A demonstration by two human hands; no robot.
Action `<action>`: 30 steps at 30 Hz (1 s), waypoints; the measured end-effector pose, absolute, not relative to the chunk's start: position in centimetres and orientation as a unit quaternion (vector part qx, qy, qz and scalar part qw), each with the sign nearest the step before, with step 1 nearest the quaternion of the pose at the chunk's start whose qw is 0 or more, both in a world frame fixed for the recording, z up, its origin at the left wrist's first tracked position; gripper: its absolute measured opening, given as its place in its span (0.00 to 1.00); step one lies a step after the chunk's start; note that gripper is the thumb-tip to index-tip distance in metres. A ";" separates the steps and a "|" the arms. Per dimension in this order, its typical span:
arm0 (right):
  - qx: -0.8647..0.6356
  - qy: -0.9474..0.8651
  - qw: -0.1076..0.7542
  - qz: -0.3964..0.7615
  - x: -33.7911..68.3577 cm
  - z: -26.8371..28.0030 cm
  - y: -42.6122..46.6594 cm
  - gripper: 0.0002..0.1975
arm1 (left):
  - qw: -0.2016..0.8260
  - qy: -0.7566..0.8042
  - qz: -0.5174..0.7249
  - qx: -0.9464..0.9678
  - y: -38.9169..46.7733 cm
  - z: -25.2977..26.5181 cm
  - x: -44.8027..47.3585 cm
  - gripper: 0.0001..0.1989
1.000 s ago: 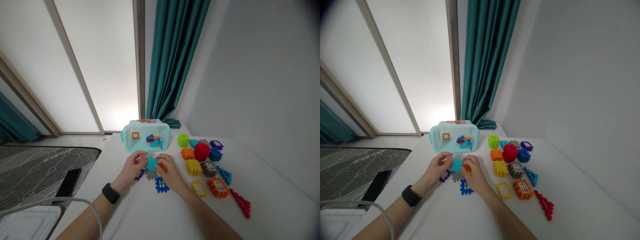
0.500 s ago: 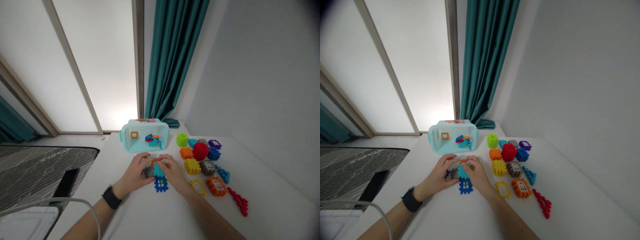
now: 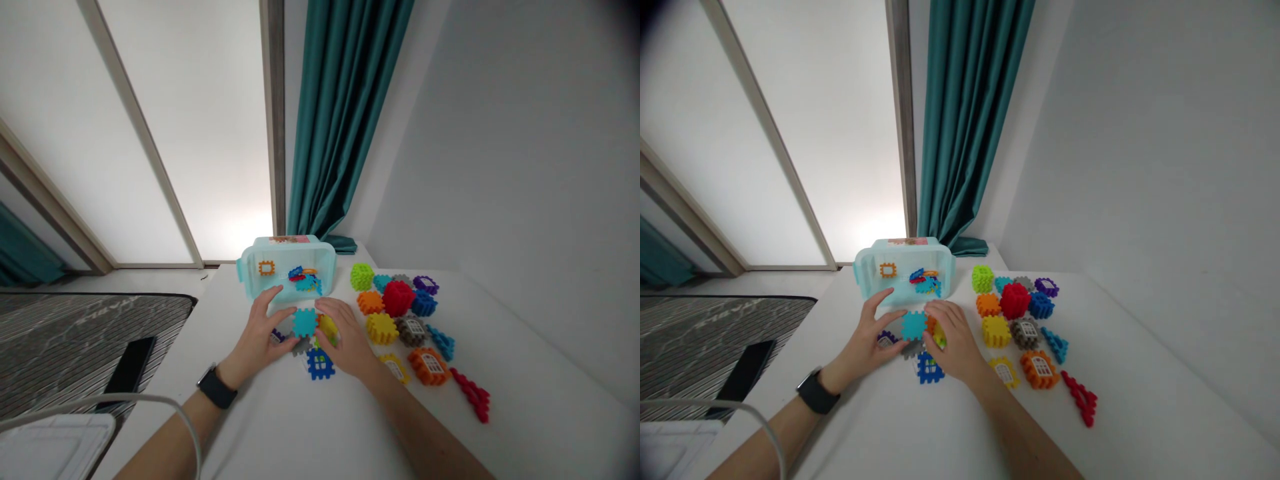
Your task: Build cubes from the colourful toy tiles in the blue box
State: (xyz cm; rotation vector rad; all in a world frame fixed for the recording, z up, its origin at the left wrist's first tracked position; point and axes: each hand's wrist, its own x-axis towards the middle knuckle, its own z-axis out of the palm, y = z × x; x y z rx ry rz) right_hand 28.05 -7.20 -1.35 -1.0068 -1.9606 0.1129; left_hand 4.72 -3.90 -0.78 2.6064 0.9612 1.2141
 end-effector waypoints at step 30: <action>-0.387 -0.797 0.462 0.030 27.8 -1.3 -7.4 0.20 | 0.128 0.355 0.411 0.830 -3.9 -1.1 4.8 0.23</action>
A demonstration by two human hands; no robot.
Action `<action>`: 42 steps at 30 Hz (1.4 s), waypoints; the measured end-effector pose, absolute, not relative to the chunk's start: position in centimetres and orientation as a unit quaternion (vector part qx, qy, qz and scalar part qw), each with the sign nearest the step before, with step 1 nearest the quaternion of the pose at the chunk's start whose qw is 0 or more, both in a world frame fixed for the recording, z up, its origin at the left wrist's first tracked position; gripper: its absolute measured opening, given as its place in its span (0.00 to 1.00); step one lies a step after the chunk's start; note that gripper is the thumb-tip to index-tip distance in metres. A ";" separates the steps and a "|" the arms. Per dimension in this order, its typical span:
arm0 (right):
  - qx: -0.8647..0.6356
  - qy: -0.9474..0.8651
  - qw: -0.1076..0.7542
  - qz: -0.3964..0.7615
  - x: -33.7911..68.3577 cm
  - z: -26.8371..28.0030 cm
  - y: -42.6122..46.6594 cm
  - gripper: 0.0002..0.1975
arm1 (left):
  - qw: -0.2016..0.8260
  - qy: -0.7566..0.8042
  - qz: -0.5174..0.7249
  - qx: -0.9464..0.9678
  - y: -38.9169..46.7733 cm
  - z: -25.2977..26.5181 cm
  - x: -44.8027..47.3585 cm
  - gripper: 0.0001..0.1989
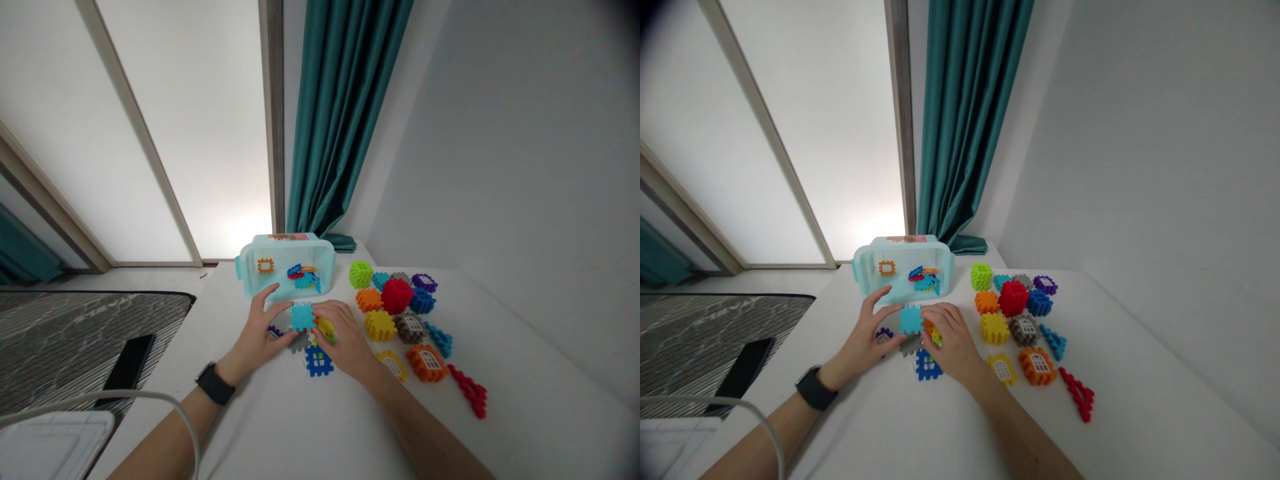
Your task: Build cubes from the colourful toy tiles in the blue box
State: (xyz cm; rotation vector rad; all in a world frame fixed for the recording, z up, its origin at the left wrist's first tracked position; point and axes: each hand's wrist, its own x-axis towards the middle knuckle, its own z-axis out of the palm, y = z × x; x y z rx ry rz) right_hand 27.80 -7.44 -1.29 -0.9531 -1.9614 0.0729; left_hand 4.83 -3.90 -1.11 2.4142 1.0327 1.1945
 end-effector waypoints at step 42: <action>-0.396 -0.792 0.463 0.051 27.6 -1.4 -7.4 0.19 | 0.084 0.359 0.417 0.831 -3.8 -1.5 5.0 0.22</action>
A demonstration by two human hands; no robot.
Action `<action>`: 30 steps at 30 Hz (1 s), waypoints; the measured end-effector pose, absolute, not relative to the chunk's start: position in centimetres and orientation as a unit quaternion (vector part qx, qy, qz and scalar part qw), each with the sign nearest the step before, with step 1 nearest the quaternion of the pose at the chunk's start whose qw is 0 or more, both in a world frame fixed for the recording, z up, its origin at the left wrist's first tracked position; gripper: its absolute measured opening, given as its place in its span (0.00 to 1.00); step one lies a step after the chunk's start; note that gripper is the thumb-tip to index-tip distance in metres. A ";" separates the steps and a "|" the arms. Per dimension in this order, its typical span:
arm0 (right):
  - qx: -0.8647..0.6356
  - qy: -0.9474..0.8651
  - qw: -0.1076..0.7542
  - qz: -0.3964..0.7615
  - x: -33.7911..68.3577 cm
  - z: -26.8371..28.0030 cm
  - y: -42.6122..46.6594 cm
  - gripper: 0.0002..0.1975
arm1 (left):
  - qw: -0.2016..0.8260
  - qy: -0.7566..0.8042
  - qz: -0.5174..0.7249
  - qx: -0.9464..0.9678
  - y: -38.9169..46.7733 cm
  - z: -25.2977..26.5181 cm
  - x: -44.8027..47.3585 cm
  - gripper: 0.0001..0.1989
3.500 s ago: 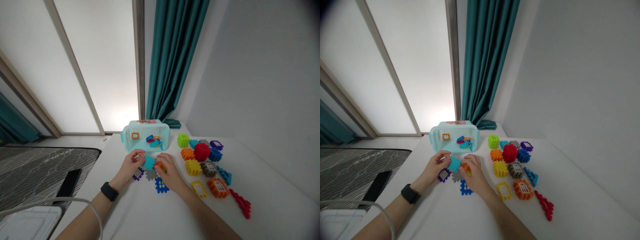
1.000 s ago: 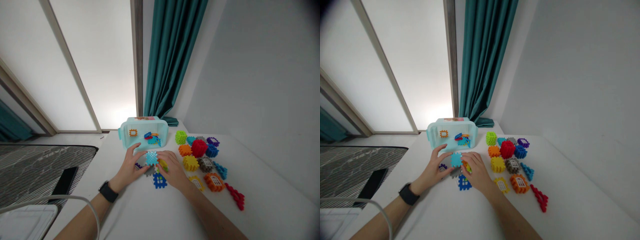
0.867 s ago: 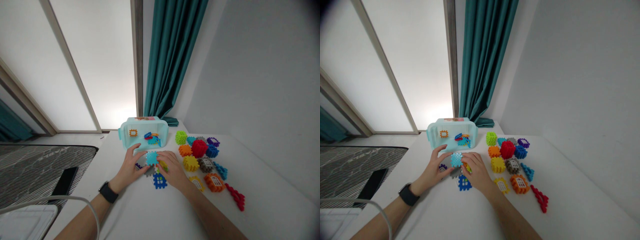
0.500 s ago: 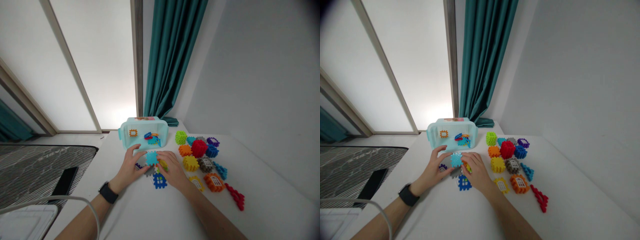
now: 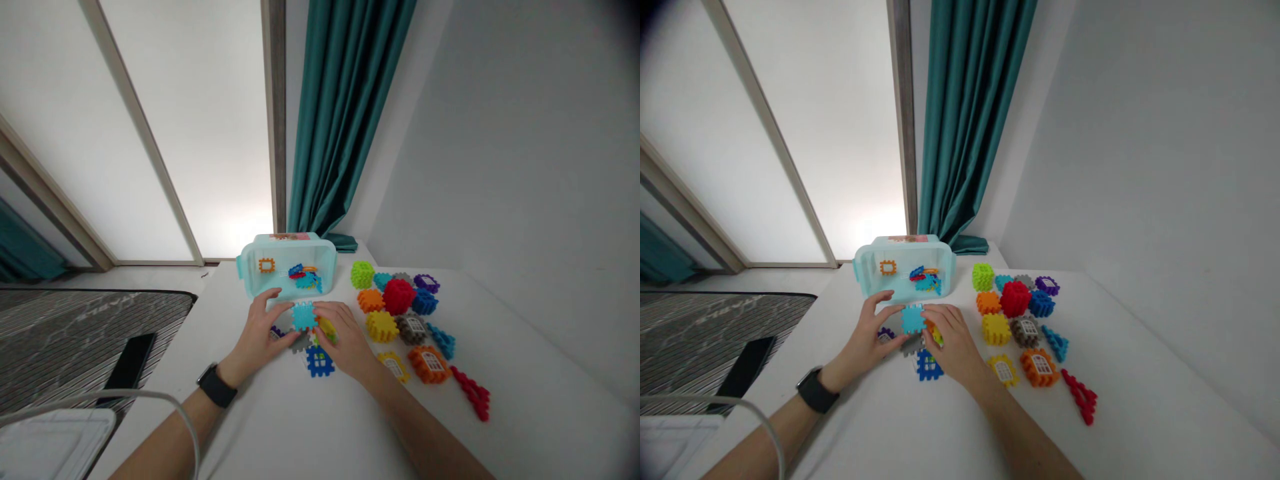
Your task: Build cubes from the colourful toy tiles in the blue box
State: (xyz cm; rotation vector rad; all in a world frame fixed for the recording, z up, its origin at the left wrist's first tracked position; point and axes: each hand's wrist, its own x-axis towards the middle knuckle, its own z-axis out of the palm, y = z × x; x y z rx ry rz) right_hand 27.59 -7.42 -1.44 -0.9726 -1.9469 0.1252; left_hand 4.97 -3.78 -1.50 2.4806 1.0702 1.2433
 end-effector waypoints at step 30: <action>-0.487 -0.643 0.477 0.349 26.7 -1.6 -7.4 0.05 | 0.069 0.288 0.342 0.892 -4.3 -1.3 5.1 0.27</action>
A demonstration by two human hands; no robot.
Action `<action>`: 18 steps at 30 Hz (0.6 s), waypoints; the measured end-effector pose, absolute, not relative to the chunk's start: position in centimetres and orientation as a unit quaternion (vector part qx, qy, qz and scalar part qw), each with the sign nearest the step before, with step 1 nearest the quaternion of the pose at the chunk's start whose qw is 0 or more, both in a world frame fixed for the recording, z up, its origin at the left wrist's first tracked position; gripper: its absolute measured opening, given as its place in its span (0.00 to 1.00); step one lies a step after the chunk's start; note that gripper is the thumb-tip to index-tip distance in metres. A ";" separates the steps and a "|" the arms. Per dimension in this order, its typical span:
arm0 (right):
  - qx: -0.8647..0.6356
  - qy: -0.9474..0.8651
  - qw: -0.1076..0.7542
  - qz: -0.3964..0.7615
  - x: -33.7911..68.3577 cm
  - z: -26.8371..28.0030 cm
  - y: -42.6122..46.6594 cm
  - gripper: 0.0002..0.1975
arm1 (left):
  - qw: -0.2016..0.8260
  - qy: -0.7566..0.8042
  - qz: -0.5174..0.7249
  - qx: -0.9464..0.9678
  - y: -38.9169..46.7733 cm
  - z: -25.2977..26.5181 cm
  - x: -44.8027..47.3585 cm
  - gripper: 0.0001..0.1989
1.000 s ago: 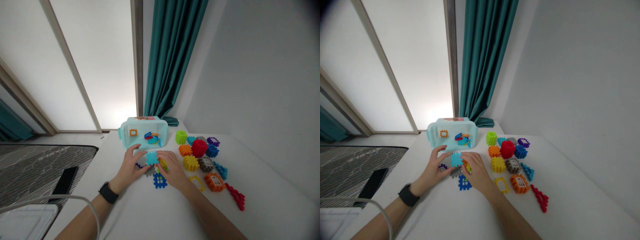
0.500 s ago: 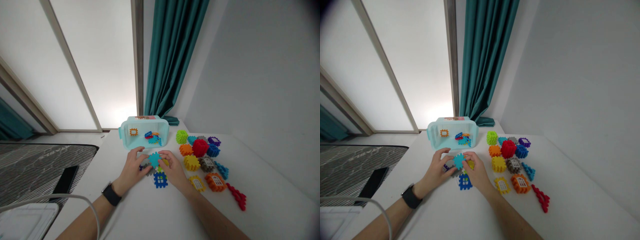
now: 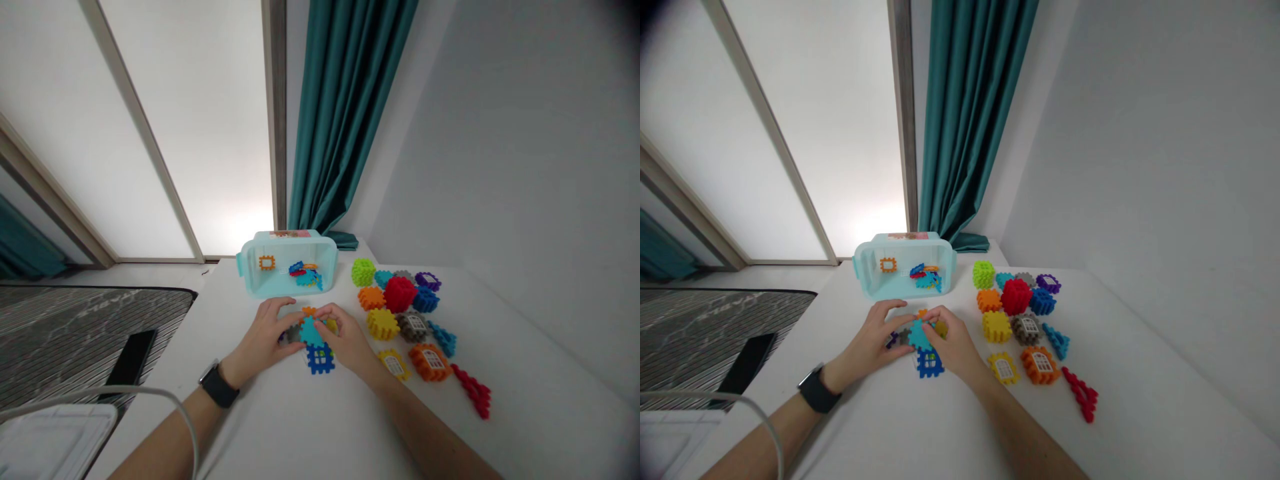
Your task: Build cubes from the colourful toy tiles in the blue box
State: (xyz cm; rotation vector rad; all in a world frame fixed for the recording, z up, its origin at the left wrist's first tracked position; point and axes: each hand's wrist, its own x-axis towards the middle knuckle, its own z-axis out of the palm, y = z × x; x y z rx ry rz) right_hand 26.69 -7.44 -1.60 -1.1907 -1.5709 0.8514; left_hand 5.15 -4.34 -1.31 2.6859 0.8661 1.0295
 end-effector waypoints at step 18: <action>-0.407 -0.787 0.450 0.110 27.8 -1.3 -7.6 0.20 | 0.078 0.359 0.416 0.832 -3.6 -1.9 4.7 0.23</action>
